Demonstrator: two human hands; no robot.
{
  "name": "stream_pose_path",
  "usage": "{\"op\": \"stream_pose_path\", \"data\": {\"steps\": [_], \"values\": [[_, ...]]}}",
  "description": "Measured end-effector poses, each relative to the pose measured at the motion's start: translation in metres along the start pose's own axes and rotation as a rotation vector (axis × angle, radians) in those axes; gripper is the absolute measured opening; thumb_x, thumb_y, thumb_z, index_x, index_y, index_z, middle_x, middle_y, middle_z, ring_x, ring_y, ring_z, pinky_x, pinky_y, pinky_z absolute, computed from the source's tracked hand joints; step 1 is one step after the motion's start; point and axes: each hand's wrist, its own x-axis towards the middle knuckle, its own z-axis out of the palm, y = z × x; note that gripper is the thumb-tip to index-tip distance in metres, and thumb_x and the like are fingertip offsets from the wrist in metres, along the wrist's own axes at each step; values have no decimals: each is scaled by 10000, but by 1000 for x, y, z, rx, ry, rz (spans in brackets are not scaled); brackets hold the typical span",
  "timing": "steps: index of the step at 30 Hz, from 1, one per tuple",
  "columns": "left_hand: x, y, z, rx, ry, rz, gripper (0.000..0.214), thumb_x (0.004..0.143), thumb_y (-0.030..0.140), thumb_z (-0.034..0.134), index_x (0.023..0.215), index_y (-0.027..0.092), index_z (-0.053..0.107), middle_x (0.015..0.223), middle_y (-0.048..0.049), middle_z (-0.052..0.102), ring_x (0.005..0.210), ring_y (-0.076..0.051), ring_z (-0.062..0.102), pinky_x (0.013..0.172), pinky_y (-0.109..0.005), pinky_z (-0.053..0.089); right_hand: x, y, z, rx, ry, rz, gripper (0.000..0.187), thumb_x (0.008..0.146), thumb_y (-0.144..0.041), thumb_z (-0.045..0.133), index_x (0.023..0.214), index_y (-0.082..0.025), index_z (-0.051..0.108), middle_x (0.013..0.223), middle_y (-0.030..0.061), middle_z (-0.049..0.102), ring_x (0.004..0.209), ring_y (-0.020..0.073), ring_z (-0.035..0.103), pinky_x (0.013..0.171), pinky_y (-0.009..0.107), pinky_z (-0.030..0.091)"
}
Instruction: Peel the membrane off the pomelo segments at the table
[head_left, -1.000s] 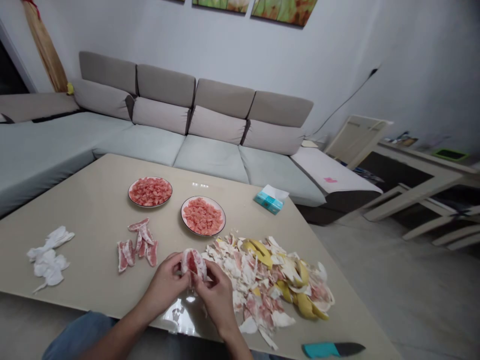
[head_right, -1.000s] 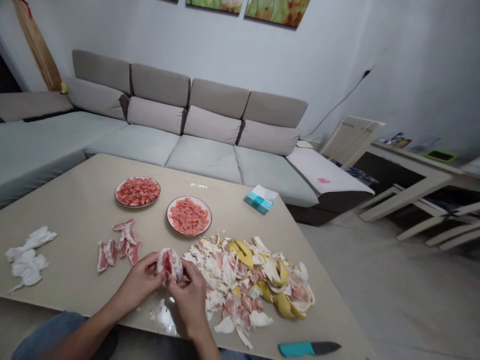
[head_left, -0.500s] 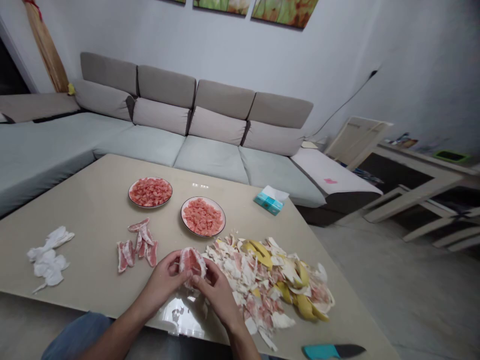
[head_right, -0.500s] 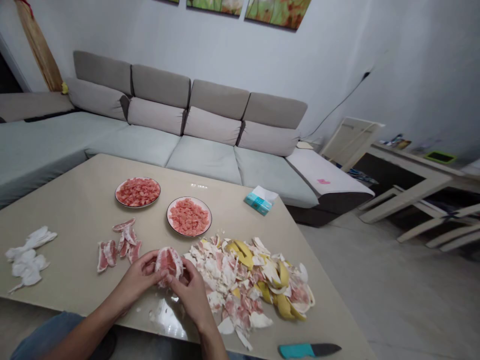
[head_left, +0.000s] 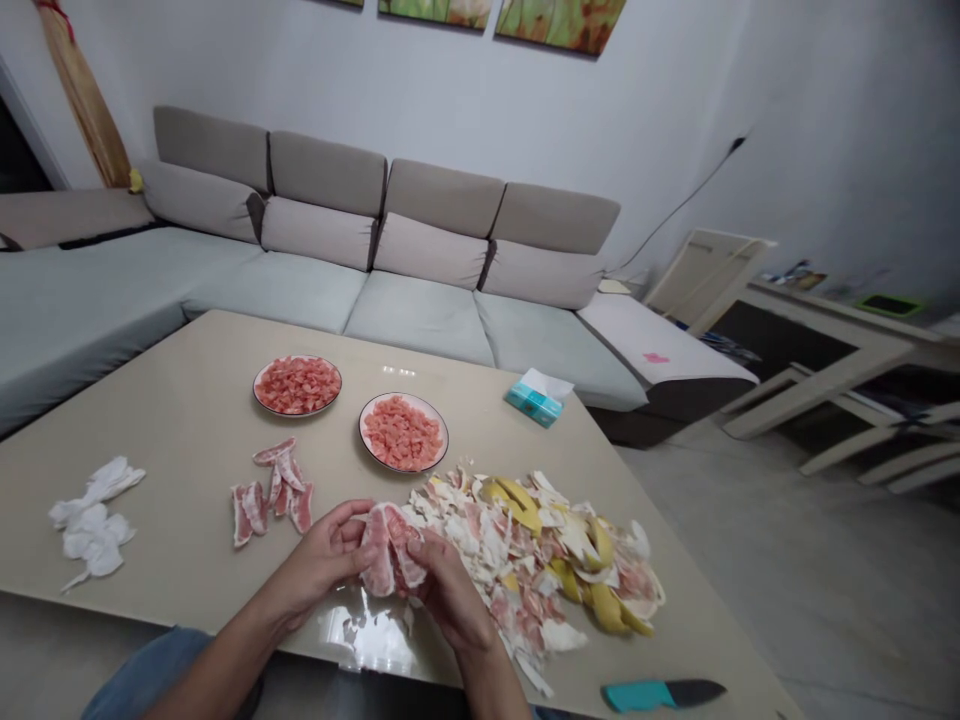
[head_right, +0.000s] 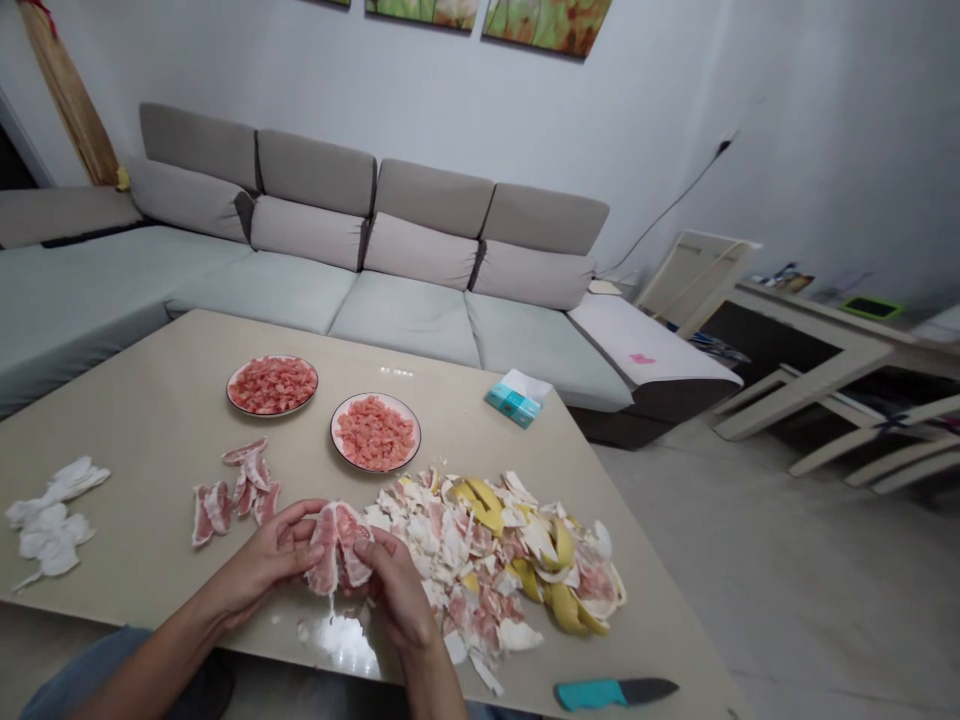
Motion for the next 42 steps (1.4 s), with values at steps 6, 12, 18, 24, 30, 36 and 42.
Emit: {"op": "stream_pose_path", "data": {"steps": [6,12,18,24,30,36,42], "values": [[-5,6,-12,68,-62,-95,419,748,224,735,1122,193,550,948,-51,657,879,-166,630,714,-238,463,4,-4,-11,140,174,-38,205,678,-320,734,675,-135,646,556,-16,533,444,76,405,392,183,342],[-7,19,-30,266,20,-156,468,713,308,747,1129,210,554,1024,-50,632,917,-189,617,706,-242,465,15,-18,-44,259,383,-155,248,658,-366,722,630,-199,541,530,-81,455,418,53,327,384,148,335],[-3,45,-67,777,590,180,376,778,447,600,1025,163,579,929,-63,651,720,-179,643,600,-246,488,14,0,-27,110,304,-61,243,739,-406,704,738,-182,608,604,-51,507,459,70,389,415,174,336],[-10,61,-97,960,878,69,367,794,354,542,1124,194,552,858,-37,661,514,-148,616,461,-230,439,10,7,-11,-185,154,-17,321,820,-480,612,708,-179,595,571,-36,485,489,98,402,481,211,310],[-8,61,-117,1022,956,83,337,760,274,575,1080,181,624,914,-73,680,713,-203,661,650,-275,481,10,4,-11,-261,140,-34,327,813,-503,610,823,-179,652,575,-33,482,480,104,394,474,219,293],[0,43,-85,938,803,185,359,807,302,531,1131,176,615,1141,-116,634,849,-211,659,789,-337,504,7,8,-10,-419,227,-127,414,815,-474,604,1139,-218,637,935,64,677,725,199,608,575,269,458],[10,-8,-14,466,208,43,590,747,358,690,1269,168,492,1208,-165,607,875,-208,679,755,-333,541,8,33,4,-753,296,-476,488,810,-281,619,1284,-241,507,1301,91,556,1190,265,512,978,405,431]]}}
